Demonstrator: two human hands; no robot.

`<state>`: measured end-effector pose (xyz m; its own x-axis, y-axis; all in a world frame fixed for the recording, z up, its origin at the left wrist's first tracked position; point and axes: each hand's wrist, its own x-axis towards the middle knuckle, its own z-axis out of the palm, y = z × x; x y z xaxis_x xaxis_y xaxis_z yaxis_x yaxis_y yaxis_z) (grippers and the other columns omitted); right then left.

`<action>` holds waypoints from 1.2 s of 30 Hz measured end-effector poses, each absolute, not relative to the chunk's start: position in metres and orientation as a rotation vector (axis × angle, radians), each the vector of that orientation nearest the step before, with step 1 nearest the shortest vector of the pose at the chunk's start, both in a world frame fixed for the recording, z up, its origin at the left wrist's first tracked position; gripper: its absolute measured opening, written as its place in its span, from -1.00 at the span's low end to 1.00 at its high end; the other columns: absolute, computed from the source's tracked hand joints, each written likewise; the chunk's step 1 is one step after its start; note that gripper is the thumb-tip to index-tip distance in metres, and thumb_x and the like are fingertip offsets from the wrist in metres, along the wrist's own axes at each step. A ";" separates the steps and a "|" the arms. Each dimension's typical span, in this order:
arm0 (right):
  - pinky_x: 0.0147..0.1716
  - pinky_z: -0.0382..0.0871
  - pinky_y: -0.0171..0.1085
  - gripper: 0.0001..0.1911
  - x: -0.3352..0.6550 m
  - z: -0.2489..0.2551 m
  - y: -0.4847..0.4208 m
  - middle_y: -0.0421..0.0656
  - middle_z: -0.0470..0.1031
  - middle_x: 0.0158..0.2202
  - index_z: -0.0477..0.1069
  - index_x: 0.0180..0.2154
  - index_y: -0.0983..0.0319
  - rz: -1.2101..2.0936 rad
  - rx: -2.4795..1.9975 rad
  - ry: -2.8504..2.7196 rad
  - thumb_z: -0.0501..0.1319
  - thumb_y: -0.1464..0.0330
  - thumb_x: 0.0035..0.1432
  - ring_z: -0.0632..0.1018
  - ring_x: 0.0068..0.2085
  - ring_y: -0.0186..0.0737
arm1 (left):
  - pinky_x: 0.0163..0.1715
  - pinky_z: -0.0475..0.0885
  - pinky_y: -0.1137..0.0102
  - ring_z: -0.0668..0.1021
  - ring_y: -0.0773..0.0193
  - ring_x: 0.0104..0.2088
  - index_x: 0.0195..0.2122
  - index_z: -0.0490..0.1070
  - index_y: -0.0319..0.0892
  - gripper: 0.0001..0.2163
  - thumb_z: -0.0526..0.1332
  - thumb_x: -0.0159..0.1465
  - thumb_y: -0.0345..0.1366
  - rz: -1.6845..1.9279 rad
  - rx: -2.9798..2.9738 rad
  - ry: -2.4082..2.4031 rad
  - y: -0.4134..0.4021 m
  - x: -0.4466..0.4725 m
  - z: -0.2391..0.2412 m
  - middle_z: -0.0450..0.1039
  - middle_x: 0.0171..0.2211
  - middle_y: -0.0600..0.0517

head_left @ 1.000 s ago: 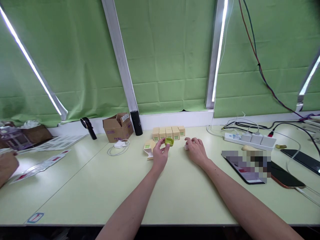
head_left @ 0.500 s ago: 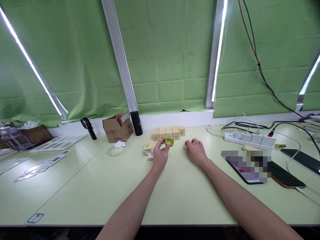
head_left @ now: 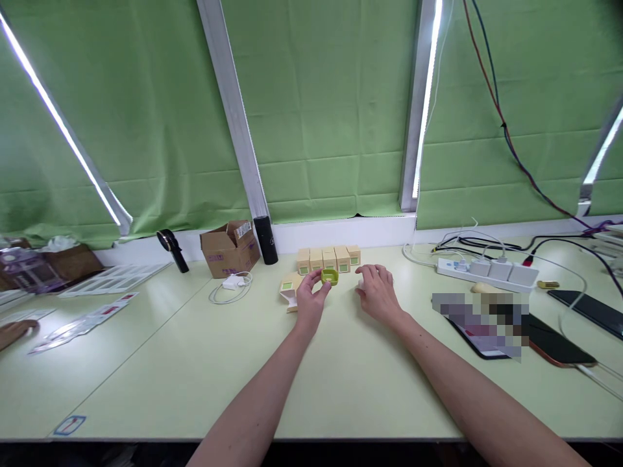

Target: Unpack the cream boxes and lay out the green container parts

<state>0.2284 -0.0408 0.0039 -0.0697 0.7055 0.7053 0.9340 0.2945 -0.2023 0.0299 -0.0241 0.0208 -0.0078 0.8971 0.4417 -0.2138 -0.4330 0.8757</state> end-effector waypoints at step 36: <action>0.11 0.38 0.20 -0.60 0.183 0.028 -0.076 0.04 0.32 0.13 0.18 0.13 0.12 -0.032 -1.046 -1.646 0.16 0.39 0.29 0.33 0.18 0.12 | 0.01 0.47 0.15 0.62 -0.05 -0.02 -0.28 0.55 -0.25 -0.46 0.23 0.28 0.23 1.182 1.401 0.576 -0.044 0.043 0.030 0.61 -0.18 -0.19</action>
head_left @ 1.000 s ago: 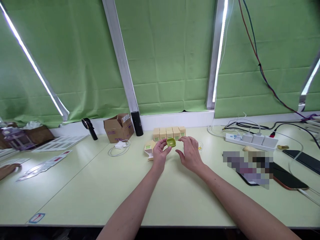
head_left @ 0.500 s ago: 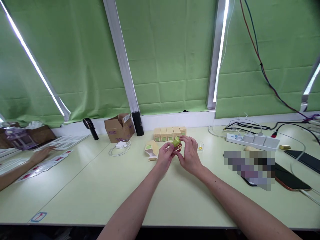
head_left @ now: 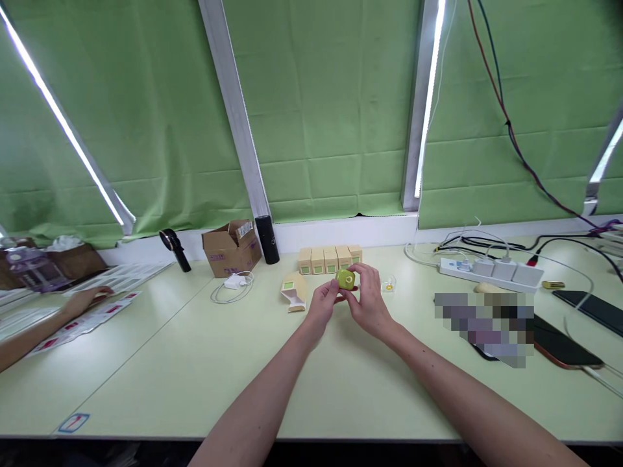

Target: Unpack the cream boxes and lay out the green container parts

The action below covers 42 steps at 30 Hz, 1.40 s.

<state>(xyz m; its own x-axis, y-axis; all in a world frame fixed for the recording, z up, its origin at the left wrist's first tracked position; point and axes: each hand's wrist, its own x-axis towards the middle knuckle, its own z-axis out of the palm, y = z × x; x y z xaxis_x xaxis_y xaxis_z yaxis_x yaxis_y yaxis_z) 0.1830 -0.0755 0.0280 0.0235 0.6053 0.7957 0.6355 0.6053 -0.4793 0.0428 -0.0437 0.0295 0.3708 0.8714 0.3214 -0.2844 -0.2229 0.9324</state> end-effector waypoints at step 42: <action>0.02 0.54 0.02 -0.62 0.190 0.037 -0.077 -0.09 0.52 0.00 0.41 0.08 0.09 0.345 -0.997 -1.611 0.25 0.37 0.21 0.57 -0.04 -0.09 | -0.20 0.52 0.29 0.59 0.16 -0.25 -0.30 0.60 -0.15 -0.88 0.40 0.20 -0.22 1.534 1.673 0.814 -0.042 0.032 0.035 0.59 -0.28 -0.06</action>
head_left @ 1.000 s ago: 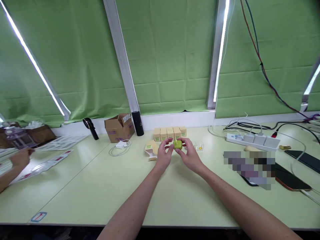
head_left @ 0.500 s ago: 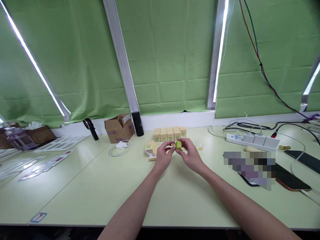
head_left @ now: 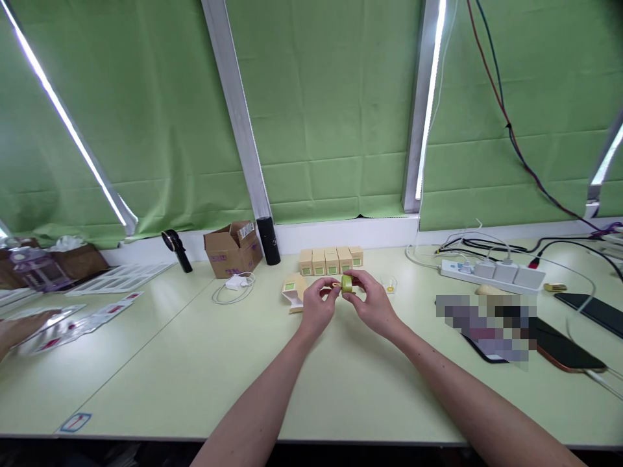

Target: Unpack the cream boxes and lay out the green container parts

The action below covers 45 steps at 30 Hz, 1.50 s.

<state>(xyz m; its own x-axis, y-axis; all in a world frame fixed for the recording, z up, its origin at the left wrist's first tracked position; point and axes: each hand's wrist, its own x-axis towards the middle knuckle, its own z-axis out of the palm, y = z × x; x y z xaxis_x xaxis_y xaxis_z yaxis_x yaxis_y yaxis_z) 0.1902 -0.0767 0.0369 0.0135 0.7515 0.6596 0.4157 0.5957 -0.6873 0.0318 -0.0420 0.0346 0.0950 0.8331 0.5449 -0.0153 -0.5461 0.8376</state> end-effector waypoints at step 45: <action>0.15 0.49 0.10 -0.38 0.195 0.033 -0.077 -0.06 0.29 0.15 0.20 0.18 0.03 0.246 -0.925 -1.726 0.11 0.63 0.15 0.54 0.08 -0.08 | 0.12 0.49 0.10 0.56 -0.01 0.08 0.05 0.56 -0.16 -0.53 0.50 0.09 -0.25 1.337 1.512 0.588 -0.032 0.031 0.030 0.53 0.07 -0.15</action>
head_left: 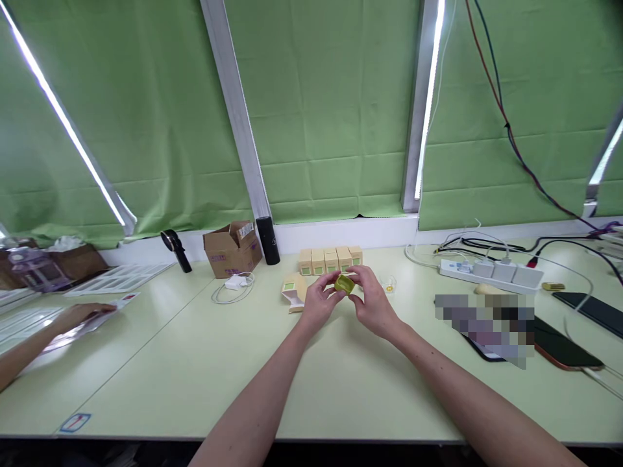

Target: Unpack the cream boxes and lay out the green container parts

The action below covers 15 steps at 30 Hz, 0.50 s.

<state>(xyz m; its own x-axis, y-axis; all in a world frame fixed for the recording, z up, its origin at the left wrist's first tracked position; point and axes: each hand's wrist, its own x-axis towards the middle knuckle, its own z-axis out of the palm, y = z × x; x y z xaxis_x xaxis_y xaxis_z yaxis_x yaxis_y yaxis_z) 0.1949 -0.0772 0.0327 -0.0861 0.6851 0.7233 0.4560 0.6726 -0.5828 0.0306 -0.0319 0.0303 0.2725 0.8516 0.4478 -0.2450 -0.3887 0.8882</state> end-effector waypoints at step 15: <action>-0.14 0.34 -0.10 -0.80 0.195 0.042 -0.085 -0.06 0.42 -0.17 0.55 -0.13 0.16 -0.469 -1.098 -1.754 0.16 0.46 0.33 0.43 -0.12 -0.09 | 0.10 0.48 0.13 0.58 0.14 -0.04 -0.08 0.52 -0.14 -0.61 0.42 0.04 -0.49 1.502 1.732 0.713 -0.037 0.032 0.032 0.53 -0.06 -0.05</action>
